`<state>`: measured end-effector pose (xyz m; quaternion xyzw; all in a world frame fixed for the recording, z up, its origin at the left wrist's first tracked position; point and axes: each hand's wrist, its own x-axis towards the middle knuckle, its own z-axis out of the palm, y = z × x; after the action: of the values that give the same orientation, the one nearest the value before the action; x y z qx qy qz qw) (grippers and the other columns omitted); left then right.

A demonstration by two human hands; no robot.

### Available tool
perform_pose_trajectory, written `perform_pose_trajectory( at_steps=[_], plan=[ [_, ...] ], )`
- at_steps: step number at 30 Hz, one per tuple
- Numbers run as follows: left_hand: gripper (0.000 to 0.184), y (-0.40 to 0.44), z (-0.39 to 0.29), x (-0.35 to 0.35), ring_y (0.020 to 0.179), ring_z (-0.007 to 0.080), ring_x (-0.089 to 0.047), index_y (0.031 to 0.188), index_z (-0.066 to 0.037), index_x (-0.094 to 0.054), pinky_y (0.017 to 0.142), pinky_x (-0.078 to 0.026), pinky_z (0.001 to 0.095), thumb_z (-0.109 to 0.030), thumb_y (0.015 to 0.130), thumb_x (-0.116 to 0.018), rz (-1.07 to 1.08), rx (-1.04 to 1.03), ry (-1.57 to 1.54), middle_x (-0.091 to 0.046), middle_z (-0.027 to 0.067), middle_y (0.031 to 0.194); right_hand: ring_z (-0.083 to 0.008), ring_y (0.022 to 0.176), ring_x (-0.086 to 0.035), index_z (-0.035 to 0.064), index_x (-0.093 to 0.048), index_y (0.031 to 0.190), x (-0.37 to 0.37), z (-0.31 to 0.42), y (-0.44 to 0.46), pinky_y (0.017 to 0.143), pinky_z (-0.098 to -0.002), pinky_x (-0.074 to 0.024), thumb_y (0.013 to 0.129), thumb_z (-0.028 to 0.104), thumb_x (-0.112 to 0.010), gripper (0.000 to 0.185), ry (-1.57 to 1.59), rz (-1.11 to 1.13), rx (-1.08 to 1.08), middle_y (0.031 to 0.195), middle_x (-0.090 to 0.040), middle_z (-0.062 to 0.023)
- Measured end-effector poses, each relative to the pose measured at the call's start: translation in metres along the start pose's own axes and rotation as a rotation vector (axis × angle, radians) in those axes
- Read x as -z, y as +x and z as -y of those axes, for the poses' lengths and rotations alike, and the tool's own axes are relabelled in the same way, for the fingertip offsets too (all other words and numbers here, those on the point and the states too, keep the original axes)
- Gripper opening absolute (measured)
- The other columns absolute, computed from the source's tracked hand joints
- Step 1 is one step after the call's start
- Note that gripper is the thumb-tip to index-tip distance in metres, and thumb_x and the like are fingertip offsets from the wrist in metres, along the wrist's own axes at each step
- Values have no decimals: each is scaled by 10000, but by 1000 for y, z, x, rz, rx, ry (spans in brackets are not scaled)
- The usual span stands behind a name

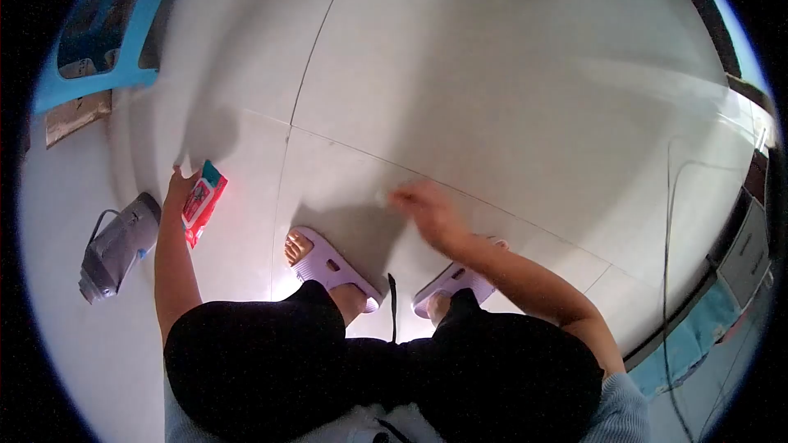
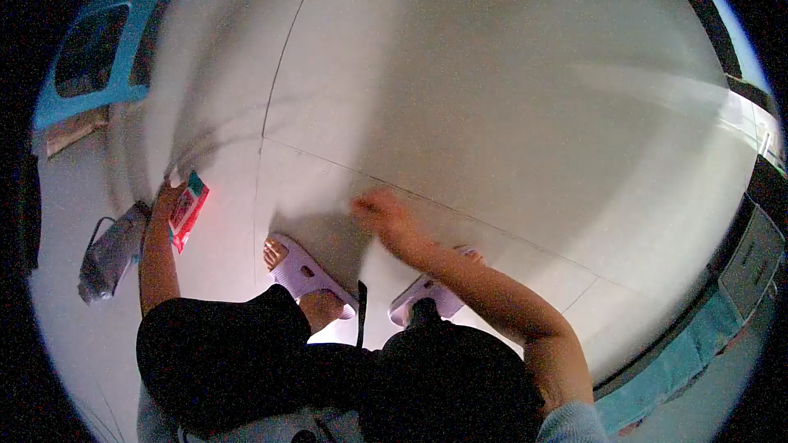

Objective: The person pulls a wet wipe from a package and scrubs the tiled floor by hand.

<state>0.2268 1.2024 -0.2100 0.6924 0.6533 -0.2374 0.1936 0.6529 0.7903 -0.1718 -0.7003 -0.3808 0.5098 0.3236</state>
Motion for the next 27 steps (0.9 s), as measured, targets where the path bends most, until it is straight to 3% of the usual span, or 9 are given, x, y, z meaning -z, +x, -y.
perform_pose_trajectory(
  at_steps=[3, 4, 7, 12, 16, 17, 21, 22, 27],
  plan=[
    [931, 4, 2, 2, 1031, 322, -530, 1322, 85, -117, 811, -448, 325, -403, 736, -651, 66, 18, -4, -482, 288, 1147, -256, 946, -512, 24, -588, 982, 41, -39, 10, 811, -347, -403, 843, 234, -517, 262, 376, -539, -104, 1006, -547, -129],
    [928, 11, 12, -5, 1028, 325, -531, 1321, 89, -113, 805, -451, 321, -397, 739, -649, 43, 14, -46, -477, 294, 1148, -252, 907, -527, 23, -595, 962, 67, -25, 13, 791, -338, -409, 846, 239, -513, 259, 112, -695, -156, 994, -555, -121],
    [918, -8, -10, 5, 1012, 327, -538, 1322, 85, -108, 809, -451, 330, -390, 747, -643, 21, 13, -61, -477, 296, 1145, -244, 865, -541, 26, -598, 945, 75, -11, 11, 803, -329, -399, 849, 242, -500, 255, 247, -489, -431, 998, -565, -111],
    [854, -28, -28, 9, 933, 312, -569, 1328, 70, -109, 787, -460, 361, -338, 782, -623, -8, 23, -141, -534, 262, 1064, -328, 987, -498, 56, -549, 1038, -54, -27, -18, 863, -414, -391, 872, 256, -441, 283, -22, -48, 231, 1034, -548, -152],
    [519, -56, -44, 12, 771, 218, -568, 1215, 39, -393, 656, -471, 300, -288, 843, -547, 266, 308, -1283, -585, 148, 900, -295, 837, -549, 45, -583, 971, -45, -2, 15, 744, -364, -452, 805, 137, -548, 192, -128, -128, 401, 922, -573, -131],
    [453, -66, -49, 10, 731, 195, -567, 1187, 31, -463, 623, -473, 285, -275, 859, -528, 335, 373, -1572, -597, 119, 860, -308, 969, -513, 41, -549, 1048, 3, 51, 39, 861, -399, -394, 884, 276, -422, 313, -6, 31, -175, 1041, -539, -162],
    [509, -136, -117, 19, 443, 77, -368, 1201, -32, -451, 438, -348, 202, -401, 856, -514, 6, 264, -1359, -427, -30, 579, -295, 919, -502, 24, -553, 991, 70, 10, 161, 804, -390, -410, 864, 164, -447, 217, -403, -592, 476, 961, -549, -141],
    [553, -154, -125, 19, 403, 59, -319, 1239, -36, -401, 403, -295, 193, -423, 856, -500, 128, 210, -1410, -367, -47, 544, -287, 902, -505, 26, -556, 970, 76, 13, 177, 776, -390, -423, 853, 148, -460, 195, -489, -673, 545, 941, -549, -138],
    [555, -259, -200, 44, 315, 39, -276, 1275, -3, -335, 338, -231, 190, -414, 905, -373, 502, 58, -1828, -251, -64, 468, -267, 843, -557, 49, -560, 940, -6, 23, 111, 729, -362, -467, 832, 153, -471, 175, -480, -134, 502, 927, -566, -124]
  ],
)
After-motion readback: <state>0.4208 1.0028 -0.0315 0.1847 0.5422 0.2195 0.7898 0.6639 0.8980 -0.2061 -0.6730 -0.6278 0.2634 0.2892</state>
